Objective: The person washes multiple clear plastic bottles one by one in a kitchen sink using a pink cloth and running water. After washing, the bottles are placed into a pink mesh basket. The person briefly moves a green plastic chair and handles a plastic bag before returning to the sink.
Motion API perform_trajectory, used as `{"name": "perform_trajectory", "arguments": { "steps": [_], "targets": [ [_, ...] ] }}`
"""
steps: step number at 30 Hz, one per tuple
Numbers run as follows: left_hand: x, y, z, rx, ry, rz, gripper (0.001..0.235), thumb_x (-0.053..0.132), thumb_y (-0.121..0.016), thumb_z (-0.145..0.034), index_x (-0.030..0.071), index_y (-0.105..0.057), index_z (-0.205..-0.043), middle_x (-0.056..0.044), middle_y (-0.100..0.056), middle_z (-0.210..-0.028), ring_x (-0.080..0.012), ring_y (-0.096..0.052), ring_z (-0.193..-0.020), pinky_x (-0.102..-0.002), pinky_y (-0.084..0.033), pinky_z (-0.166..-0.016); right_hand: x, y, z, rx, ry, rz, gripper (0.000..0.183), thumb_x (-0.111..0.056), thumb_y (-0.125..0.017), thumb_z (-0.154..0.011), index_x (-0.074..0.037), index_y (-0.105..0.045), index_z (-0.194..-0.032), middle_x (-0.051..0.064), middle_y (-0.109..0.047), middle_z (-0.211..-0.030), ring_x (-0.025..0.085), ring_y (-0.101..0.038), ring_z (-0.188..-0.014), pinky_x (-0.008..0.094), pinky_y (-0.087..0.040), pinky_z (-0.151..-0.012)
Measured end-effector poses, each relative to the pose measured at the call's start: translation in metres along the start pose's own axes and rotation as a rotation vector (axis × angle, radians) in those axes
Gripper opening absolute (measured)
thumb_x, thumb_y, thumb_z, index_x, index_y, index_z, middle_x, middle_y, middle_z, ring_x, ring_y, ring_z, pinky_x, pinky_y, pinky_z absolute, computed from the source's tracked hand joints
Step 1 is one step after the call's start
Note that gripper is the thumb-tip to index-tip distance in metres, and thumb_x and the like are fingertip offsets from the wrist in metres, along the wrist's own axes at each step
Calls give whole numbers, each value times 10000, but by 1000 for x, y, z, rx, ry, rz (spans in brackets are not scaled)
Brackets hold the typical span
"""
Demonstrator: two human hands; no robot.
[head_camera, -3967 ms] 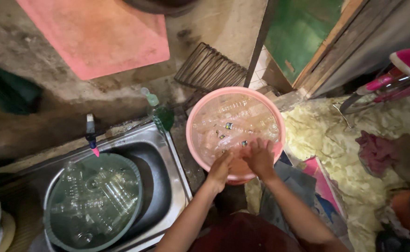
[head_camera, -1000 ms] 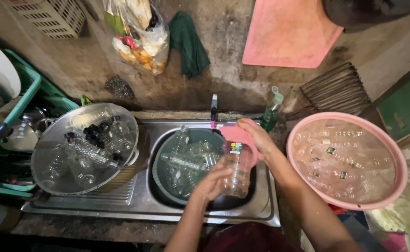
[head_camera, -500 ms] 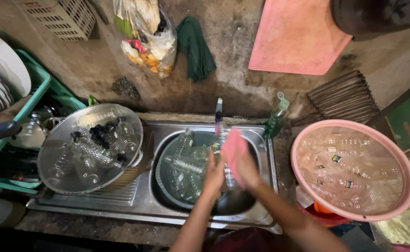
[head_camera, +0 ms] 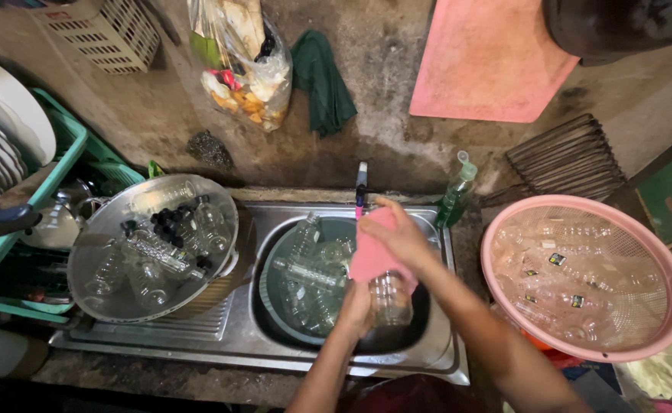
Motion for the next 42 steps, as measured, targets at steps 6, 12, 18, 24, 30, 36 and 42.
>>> {"name": "perform_trajectory", "arguments": {
  "steps": [6,12,18,24,30,36,42],
  "targets": [
    [13,-43,29,-88,202,114,784,689,-322,-955,0,-634,-1160,-127,-750,-913,-266,-747,-763,-408,-629,-693,51,-9,-35,-280,-174,-692,269,-213,-687,-929,-52,-669,-1145,99,-735,-1006,228,-725,-906,367,-600,-824],
    [68,-43,31,37,-153,-570,605,473,-611,-934,82,-490,-1379,-65,-692,-1123,-178,-702,-994,-371,-600,-830,105,21,-55,27,-114,-412,263,-282,-636,-1006,-58,-675,-1140,82,-711,-975,170,-691,-841,339,-574,-763],
    [51,-57,33,-102,-92,-339,678,267,-778,-871,159,-449,-1453,-69,-687,-1092,-178,-690,-909,-355,-595,-767,109,23,-60,-30,-157,-801,222,-271,-617,-1036,-80,-553,-1127,136,-656,-906,270,-675,-742,411,-580,-633],
    [38,-20,10,166,9,-34,499,359,-711,-917,149,-507,-1321,-82,-666,-965,-242,-698,-768,-415,-608,-628,88,-12,-20,-40,-13,-548,454,-281,-516,-1072,16,-577,-1409,181,-699,-1261,259,-695,-1102,363,-573,-942],
    [23,32,-21,227,-63,187,447,356,-645,-954,106,-566,-1316,-83,-659,-1121,-238,-697,-943,-436,-613,-767,37,-24,24,-20,156,31,581,-302,-492,-1046,-84,-318,-1556,170,-406,-1570,279,-405,-1430,378,-317,-1158],
    [26,32,-37,10,-43,487,545,468,-560,-963,85,-570,-1351,-120,-645,-1309,-260,-666,-1169,-427,-553,-1019,-13,-41,84,160,571,502,567,-254,-635,-952,-72,-495,-1470,248,-526,-1467,426,-455,-1406,467,-363,-1162],
    [51,-2,-12,-114,197,639,763,661,-558,-856,21,-617,-1267,-199,-693,-1194,-358,-654,-1093,-468,-547,-955,-26,-60,125,125,1058,750,652,-287,-757,-816,-56,-592,-1403,190,-639,-1243,500,-424,-1422,577,-424,-1115]
  ]
}}
Point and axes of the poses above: each hand's wrist, its own z-axis away from the middle knuckle, its own y-axis out of the back of the hand, x = y × z, the point moved 10 cm from there along -z, towards the middle knuckle
